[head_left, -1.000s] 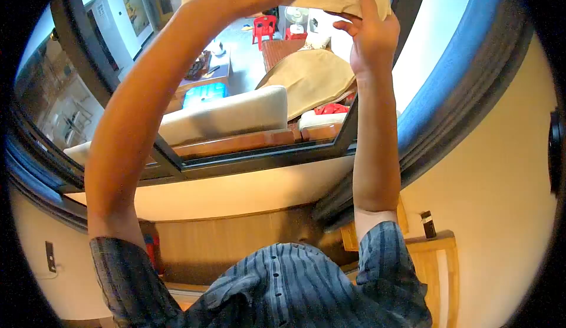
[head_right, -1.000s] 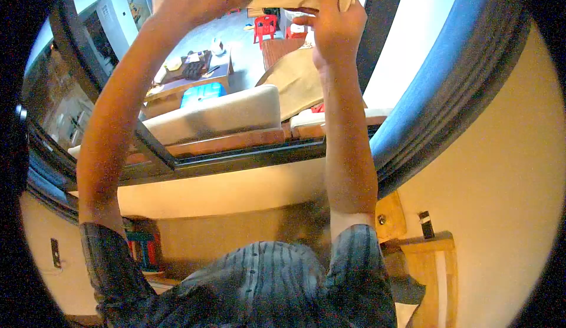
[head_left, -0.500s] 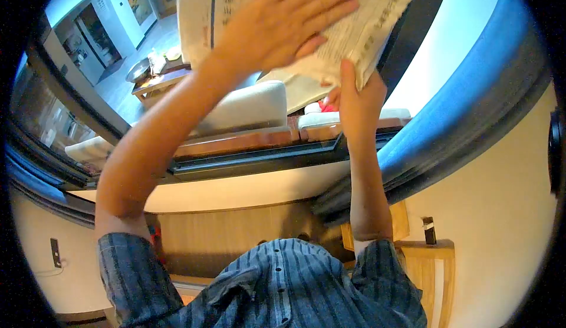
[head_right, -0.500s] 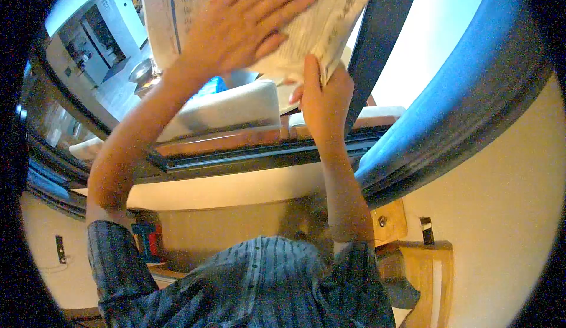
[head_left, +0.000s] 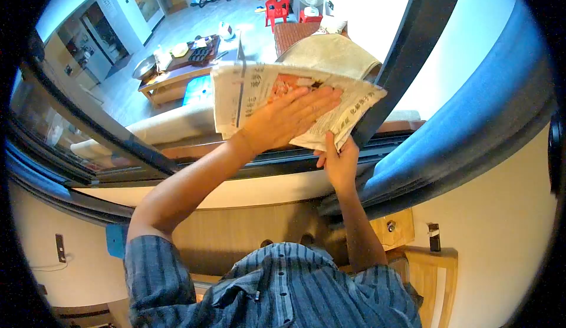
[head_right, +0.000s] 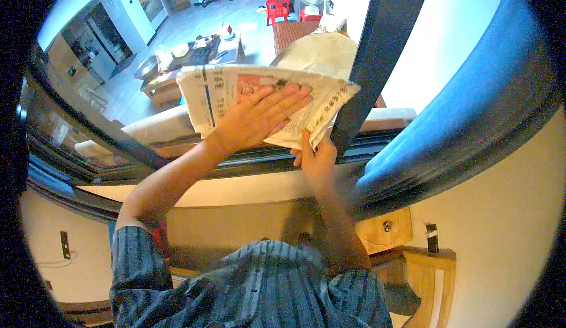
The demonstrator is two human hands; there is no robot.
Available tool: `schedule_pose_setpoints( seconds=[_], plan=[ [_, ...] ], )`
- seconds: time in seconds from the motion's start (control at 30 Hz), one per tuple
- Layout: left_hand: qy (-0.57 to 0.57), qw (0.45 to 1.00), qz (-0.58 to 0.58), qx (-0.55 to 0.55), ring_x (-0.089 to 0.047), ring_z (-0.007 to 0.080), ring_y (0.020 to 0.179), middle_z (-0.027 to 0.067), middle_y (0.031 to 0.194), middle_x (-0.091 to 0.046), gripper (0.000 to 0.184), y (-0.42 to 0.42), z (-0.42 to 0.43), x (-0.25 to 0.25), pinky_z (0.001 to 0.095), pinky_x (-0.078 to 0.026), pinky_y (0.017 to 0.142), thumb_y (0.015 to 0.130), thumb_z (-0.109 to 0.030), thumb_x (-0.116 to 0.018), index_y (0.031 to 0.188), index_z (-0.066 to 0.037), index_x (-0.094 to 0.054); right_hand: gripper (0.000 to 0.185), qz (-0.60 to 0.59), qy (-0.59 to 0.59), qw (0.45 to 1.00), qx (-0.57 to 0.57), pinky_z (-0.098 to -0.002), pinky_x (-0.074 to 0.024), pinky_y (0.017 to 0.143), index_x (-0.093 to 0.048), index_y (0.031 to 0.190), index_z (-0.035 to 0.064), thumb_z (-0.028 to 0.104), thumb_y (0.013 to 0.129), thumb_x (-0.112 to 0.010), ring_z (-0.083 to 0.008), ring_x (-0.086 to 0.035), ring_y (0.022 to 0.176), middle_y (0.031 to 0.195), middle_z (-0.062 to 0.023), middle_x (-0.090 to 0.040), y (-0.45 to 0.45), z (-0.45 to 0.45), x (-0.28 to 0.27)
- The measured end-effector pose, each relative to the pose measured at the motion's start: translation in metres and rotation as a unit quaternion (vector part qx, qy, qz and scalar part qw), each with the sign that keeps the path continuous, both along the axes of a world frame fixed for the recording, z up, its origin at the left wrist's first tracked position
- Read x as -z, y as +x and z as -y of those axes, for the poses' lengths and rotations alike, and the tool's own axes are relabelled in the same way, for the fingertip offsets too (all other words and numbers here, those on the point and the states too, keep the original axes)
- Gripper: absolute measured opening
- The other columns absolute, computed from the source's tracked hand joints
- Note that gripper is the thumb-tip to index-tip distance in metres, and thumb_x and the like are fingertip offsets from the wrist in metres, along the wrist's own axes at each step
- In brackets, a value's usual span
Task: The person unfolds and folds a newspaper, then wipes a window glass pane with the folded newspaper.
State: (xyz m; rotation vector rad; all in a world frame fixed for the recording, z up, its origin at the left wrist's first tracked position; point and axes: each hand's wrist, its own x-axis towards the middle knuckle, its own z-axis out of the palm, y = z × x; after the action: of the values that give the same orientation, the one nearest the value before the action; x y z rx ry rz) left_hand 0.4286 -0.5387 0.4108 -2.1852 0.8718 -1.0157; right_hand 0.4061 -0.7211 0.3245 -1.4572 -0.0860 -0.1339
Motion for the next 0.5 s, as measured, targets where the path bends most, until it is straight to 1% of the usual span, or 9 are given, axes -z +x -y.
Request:
schedule_pose_setpoints(
  seconds=[0.03, 0.07, 0.1, 0.17, 0.23, 0.27, 0.37, 0.43, 0.5],
  plan=[
    [0.004, 1.0, 0.006, 0.0, -0.027, 0.0149, 0.153, -0.0033, 0.168, -0.03, 0.066, 0.002, 0.001, 0.012, 0.0386, -0.016, 0.125, 0.102, -0.039, -0.049, 0.162, -0.02, -0.031, 0.023, -0.007, -0.001, 1.0, -0.001, -0.0226, -0.0378, 0.038, -0.061, 0.104, -0.0022, 0.021, 0.106, -0.057, -0.0092, -0.055, 0.043, 0.07, -0.0103, -0.069, -0.001, 0.002, 0.012],
    [0.008, 1.0, 0.012, 0.0, -0.028, 0.0147, 0.153, -0.0035, 0.167, -0.03, 0.065, 0.001, 0.002, 0.021, 0.0383, -0.017, 0.124, 0.102, -0.038, -0.049, 0.162, -0.02, -0.031, 0.023, -0.03, -0.027, 0.999, 0.004, -0.0241, -0.0402, 0.039, -0.061, 0.103, -0.0029, 0.02, 0.106, -0.057, -0.0095, -0.055, 0.043, 0.069, -0.0102, -0.068, -0.004, 0.004, 0.015],
    [0.011, 1.0, 0.018, -0.001, -0.028, 0.0145, 0.153, -0.0037, 0.167, -0.03, 0.065, 0.0, 0.003, 0.03, 0.0379, -0.018, 0.124, 0.102, -0.037, -0.049, 0.162, -0.02, -0.031, 0.023, -0.024, -0.025, 0.999, 0.003, -0.0244, -0.0408, 0.039, -0.06, 0.103, -0.0029, 0.02, 0.106, -0.057, -0.0096, -0.055, 0.044, 0.069, -0.01, -0.068, -0.007, 0.005, 0.022],
    [0.017, 0.999, -0.03, 0.002, -0.031, 0.0136, 0.151, -0.0038, 0.167, -0.031, 0.064, 0.002, 0.0, 0.041, 0.0366, -0.021, 0.122, 0.102, -0.034, -0.046, 0.162, -0.019, -0.031, 0.023, -0.01, -0.021, 1.0, 0.0, -0.0251, -0.0419, 0.04, -0.06, 0.103, -0.0029, 0.019, 0.106, -0.056, -0.0098, -0.055, 0.044, 0.069, -0.0097, -0.067, -0.005, 0.004, 0.039],
    [0.011, 0.997, -0.074, 0.009, -0.031, 0.0132, 0.151, -0.004, 0.167, -0.031, 0.063, 0.003, -0.002, 0.057, 0.036, -0.022, 0.122, 0.101, -0.032, -0.045, 0.162, -0.018, -0.031, 0.022, -0.032, -0.033, 0.999, 0.002, -0.0254, -0.043, 0.041, -0.059, 0.104, -0.0025, 0.019, 0.106, -0.056, -0.0101, -0.056, 0.046, 0.068, -0.0089, -0.066, -0.007, 0.003, 0.053],
    [0.011, 0.999, -0.047, 0.018, -0.034, 0.013, 0.149, -0.0032, 0.167, -0.031, 0.064, 0.004, -0.003, 0.068, 0.0358, -0.024, 0.121, 0.101, -0.032, -0.044, 0.162, -0.017, -0.031, 0.022, -0.049, -0.037, 0.998, 0.001, -0.0254, -0.0432, 0.041, -0.059, 0.105, -0.0024, 0.019, 0.106, -0.056, -0.0101, -0.056, 0.046, 0.068, -0.0086, -0.066, -0.007, 0.005, 0.063],
    [0.031, 0.996, -0.083, 0.022, -0.036, 0.0153, 0.148, -0.0007, 0.166, -0.033, 0.063, 0.002, -0.001, 0.076, 0.0358, -0.027, 0.12, 0.101, -0.029, -0.044, 0.162, -0.016, -0.031, 0.022, -0.09, -0.032, 0.995, -0.002, -0.0263, -0.0441, 0.041, -0.058, 0.104, -0.0018, 0.02, 0.106, -0.057, -0.0111, -0.056, 0.047, 0.067, -0.0078, -0.065, -0.008, 0.006, 0.087],
    [-0.05, 0.973, -0.218, 0.061, -0.039, 0.0186, 0.147, 0.0031, 0.165, -0.035, 0.061, 0.004, -0.003, 0.086, 0.0372, -0.029, 0.12, 0.101, -0.025, -0.044, 0.16, -0.013, -0.033, 0.023, -0.091, -0.017, 0.996, -0.004, -0.0268, -0.0447, 0.042, -0.057, 0.103, -0.0017, 0.021, 0.106, -0.058, -0.0116, -0.057, 0.048, 0.067, -0.0077, -0.064, -0.01, 0.006, 0.099],
    [-0.135, 0.923, -0.348, 0.094, -0.041, 0.0215, 0.146, 0.0069, 0.163, -0.038, 0.059, 0.008, -0.002, 0.095, 0.0383, -0.032, 0.119, 0.101, -0.021, -0.044, 0.158, -0.01, -0.035, 0.023, -0.09, -0.027, 0.995, -0.016, -0.0272, -0.0452, 0.042, -0.057, 0.103, -0.0019, 0.021, 0.106, -0.058, -0.012, -0.058, 0.049, 0.068, -0.0081, -0.064, -0.014, 0.005, 0.108]
  ],
)
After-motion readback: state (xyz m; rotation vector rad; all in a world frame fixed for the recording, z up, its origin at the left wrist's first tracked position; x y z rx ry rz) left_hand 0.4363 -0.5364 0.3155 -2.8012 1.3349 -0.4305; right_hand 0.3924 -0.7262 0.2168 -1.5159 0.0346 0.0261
